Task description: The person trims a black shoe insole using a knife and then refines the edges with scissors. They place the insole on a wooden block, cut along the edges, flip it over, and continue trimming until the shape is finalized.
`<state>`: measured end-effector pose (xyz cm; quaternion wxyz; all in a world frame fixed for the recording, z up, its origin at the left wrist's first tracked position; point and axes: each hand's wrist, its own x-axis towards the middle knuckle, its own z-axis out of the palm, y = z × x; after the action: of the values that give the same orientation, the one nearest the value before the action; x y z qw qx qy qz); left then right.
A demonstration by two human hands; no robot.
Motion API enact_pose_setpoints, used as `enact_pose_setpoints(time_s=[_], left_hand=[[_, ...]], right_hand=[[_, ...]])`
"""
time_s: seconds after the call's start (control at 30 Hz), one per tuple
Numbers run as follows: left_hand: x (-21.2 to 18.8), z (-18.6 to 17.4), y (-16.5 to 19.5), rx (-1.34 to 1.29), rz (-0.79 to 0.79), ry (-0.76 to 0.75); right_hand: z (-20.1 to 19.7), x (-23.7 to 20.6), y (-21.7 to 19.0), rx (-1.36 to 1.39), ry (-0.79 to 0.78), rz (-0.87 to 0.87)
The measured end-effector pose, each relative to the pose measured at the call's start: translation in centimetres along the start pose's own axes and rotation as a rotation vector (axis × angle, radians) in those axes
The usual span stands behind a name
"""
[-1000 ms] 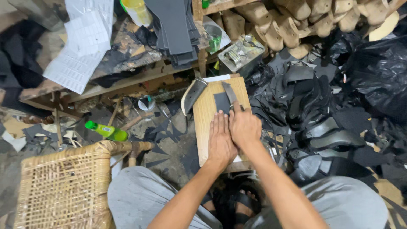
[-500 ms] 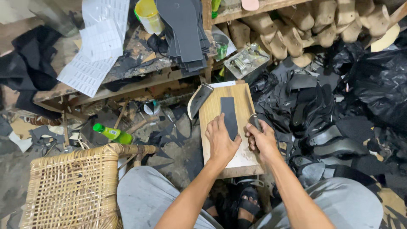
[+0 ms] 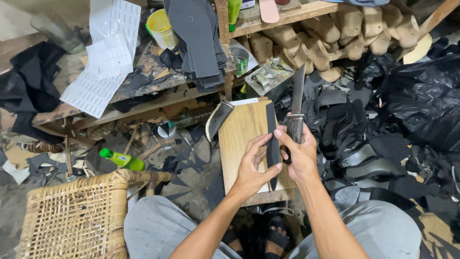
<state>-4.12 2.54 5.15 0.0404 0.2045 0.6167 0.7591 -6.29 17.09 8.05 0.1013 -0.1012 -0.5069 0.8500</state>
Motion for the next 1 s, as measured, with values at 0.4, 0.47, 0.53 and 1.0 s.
enact_pose_setpoints(time_s=[0.4,0.47,0.53,1.0], left_hand=[[-0.3,1.0,1.5,0.294,0.113,0.057],[-0.2,1.3,1.1,0.616,0.161,0.172],[0.2,1.4,0.4,0.769,0.152,0.257],[0.1,-1.3,-6.6,1.145,0.002,0.134]], right_hand=[[-0.1,-0.9,-1.7,-0.115,0.002,-0.092],[-1.5,-0.1,-0.8,-0.22,0.029,-0.06],[-3.2,0.3,0.5,-0.257,-0.001,0.01],[-4.4,-9.7,3.8,-1.524,-0.024,-0.007]])
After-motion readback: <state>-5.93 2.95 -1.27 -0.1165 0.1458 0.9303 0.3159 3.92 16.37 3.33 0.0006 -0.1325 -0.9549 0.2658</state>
